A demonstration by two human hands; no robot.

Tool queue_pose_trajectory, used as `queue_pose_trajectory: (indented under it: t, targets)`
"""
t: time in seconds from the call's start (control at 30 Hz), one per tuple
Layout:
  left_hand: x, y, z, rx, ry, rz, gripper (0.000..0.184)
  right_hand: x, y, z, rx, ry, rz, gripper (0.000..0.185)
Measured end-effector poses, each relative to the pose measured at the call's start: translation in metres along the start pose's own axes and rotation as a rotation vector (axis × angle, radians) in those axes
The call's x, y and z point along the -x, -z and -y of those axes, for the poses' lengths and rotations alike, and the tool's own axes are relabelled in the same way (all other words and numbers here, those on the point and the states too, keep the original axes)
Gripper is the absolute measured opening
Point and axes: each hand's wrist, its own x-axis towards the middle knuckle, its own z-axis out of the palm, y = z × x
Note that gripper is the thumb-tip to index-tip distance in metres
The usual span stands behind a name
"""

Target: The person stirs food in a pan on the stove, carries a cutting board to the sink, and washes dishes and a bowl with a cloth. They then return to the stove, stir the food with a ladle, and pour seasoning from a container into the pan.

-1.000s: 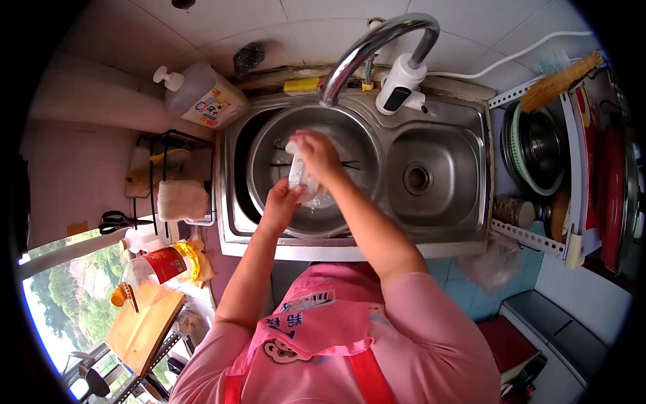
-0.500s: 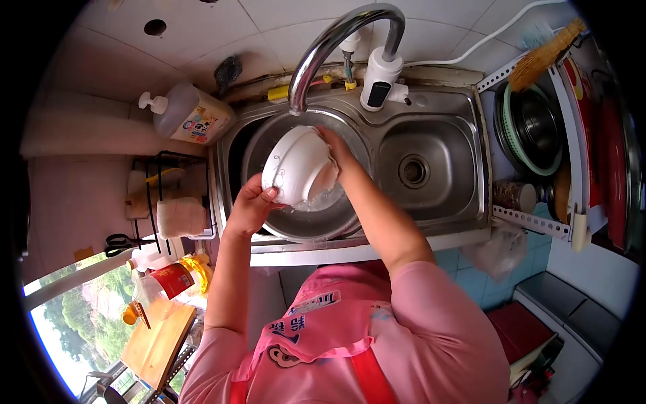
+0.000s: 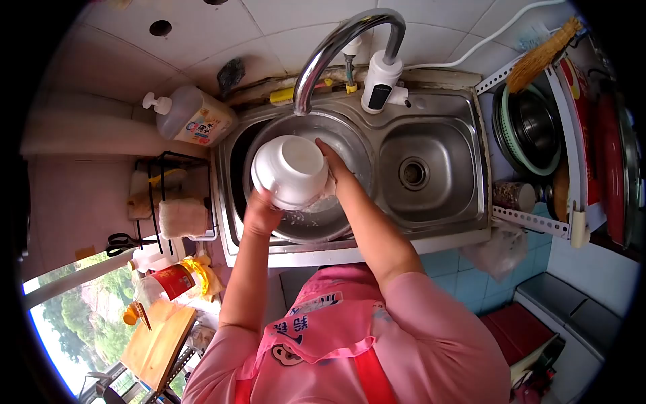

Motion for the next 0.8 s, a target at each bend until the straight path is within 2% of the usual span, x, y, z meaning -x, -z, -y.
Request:
queue_pose_trajectory:
  t: [0.03,0.1,0.13,0.17,0.23,0.27,0.3,0.4,0.43,0.5,0.53,0.57,0.63,0.67,0.7,0.77,0.8]
  targets:
    - [-0.007,-0.004,-0.013,0.468,0.085,-0.081,0.06,0.002,-0.005,-0.006,0.0,-0.004,0.001,0.062]
    - [-0.023,0.003,0.001,0.382,-0.001,-0.272,0.053,0.002,-0.019,-0.018,0.058,0.234,-0.233,0.057]
    - [-0.025,0.002,0.004,0.504,-0.012,-0.288,0.049,-0.011,-0.008,-0.027,0.006,0.329,-0.192,0.056]
    - [-0.029,0.001,0.009,0.503,-0.013,-0.284,0.049,-0.021,0.005,-0.036,0.007,0.333,-0.19,0.056]
    - [-0.03,0.0,0.017,0.541,-0.103,-0.375,0.05,-0.021,0.006,-0.062,0.76,0.983,-0.434,0.054]
    - [-0.033,0.007,0.024,0.591,-0.11,-0.367,0.044,-0.02,0.006,-0.07,0.957,1.097,-0.492,0.053]
    - [-0.033,0.009,0.028,0.594,-0.111,-0.368,0.044,-0.002,-0.01,-0.073,1.148,1.234,-0.454,0.049]
    - [-0.027,0.004,0.03,0.351,-0.069,-0.45,0.041,0.003,-0.025,-0.078,1.46,1.363,-0.432,0.044]
    - [-0.022,0.004,0.032,0.35,-0.065,-0.449,0.041,0.005,-0.029,-0.07,1.459,1.361,-0.436,0.044]
    - [-0.013,0.006,0.035,0.167,-0.031,-0.297,0.044,-0.001,-0.037,-0.04,1.353,1.201,-0.103,0.04]
    - [-0.006,-0.002,0.03,0.173,-0.02,-0.251,0.046,-0.009,-0.036,-0.031,1.158,1.106,-0.086,0.04]
    - [0.0,-0.009,0.026,0.173,-0.019,-0.249,0.046,-0.016,-0.028,-0.023,1.159,1.106,-0.088,0.04]
    - [0.007,-0.018,0.018,0.059,-0.046,-0.151,0.045,-0.029,-0.011,-0.011,0.888,0.839,-0.083,0.046]
    - [0.005,-0.015,0.022,-0.064,-0.053,-0.192,0.042,-0.027,-0.008,-0.017,0.543,0.648,-0.013,0.052]
    - [0.004,-0.01,0.025,-0.062,-0.057,-0.195,0.042,-0.022,-0.006,-0.024,0.546,0.646,-0.01,0.052]
    - [-0.001,0.001,0.026,-0.3,-0.017,-0.16,0.041,-0.009,-0.001,-0.035,0.541,0.57,-0.046,0.059]
    - [-0.004,0.005,0.027,-0.56,-0.013,-0.156,0.034,0.007,-0.008,-0.04,0.408,0.408,-0.04,0.065]
